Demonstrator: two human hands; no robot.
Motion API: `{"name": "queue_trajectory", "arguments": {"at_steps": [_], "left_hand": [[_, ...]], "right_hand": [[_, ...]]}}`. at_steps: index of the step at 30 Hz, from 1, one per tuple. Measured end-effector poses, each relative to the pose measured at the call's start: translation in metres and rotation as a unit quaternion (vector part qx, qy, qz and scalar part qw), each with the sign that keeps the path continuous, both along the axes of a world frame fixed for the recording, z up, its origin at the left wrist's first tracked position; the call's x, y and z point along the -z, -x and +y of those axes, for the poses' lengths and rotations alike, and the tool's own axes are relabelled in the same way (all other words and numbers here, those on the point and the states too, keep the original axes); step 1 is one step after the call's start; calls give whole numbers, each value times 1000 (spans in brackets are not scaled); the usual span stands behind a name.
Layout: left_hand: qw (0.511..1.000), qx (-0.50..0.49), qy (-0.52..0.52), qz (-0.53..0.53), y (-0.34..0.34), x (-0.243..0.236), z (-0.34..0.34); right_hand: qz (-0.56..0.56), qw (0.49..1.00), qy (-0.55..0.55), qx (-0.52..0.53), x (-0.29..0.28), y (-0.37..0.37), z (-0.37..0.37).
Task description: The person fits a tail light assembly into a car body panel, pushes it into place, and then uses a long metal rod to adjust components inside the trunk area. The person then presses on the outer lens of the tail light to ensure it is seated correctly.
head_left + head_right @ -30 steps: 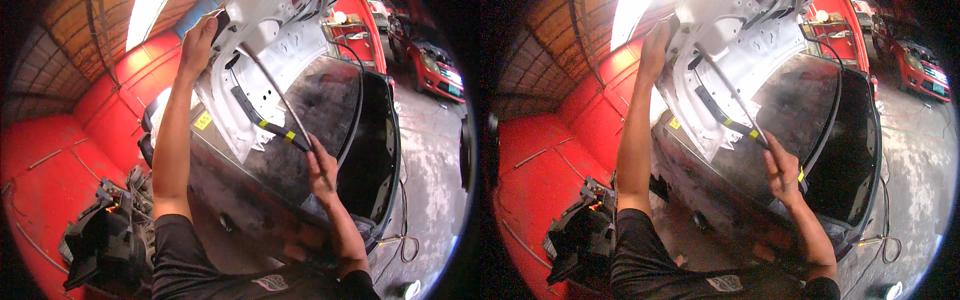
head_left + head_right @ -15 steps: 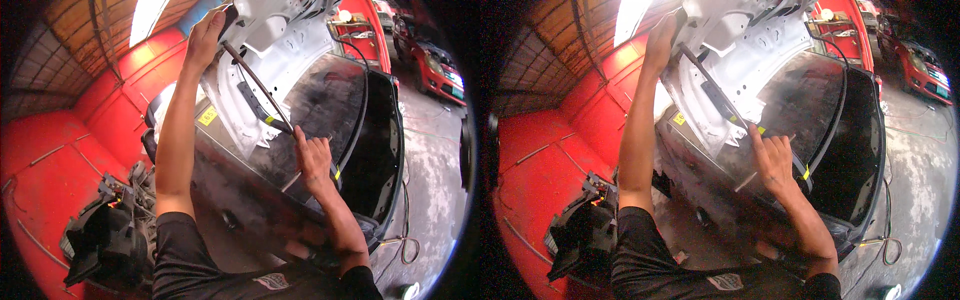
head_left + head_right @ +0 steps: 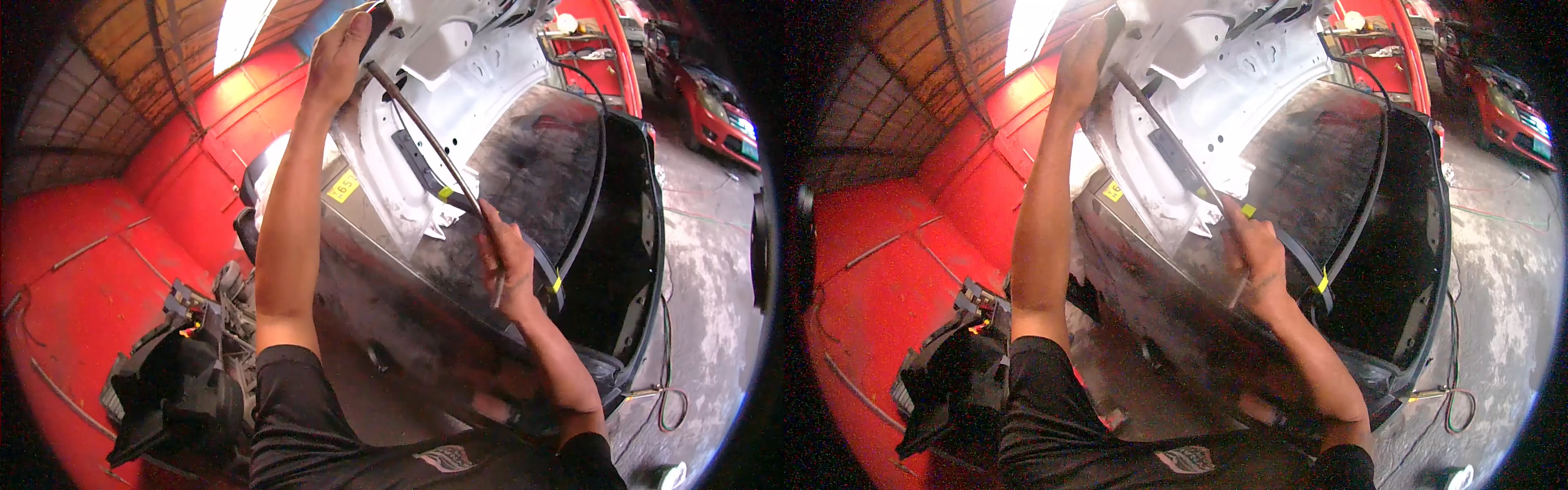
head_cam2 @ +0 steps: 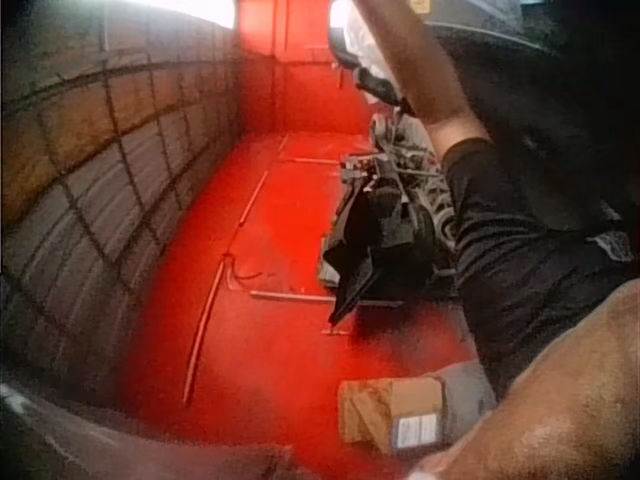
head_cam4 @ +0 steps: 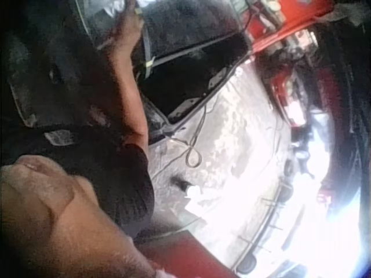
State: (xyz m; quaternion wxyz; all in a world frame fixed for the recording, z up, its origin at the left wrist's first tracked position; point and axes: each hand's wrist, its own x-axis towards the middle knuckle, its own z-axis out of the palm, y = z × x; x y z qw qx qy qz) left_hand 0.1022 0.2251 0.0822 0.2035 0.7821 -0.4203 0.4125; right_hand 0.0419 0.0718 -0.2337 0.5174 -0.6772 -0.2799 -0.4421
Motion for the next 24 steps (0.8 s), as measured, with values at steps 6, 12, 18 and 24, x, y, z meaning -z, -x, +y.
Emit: {"name": "queue_trajectory", "arguments": {"at_steps": [6, 12, 18, 24], "left_hand": [[999, 19, 23, 31, 4, 1, -5], [998, 29, 26, 49, 7, 3, -8], [999, 7, 29, 27, 4, 4, -11], [999, 16, 25, 13, 5, 3, -10]], "right_hand": [[34, 985, -114, -129, -8, 12, -10], [120, 972, -120, -163, -4, 14, 8], [221, 861, -252, -382, 4, -1, 18], [238, 580, -376, -682, 9, -12, 27]]}}
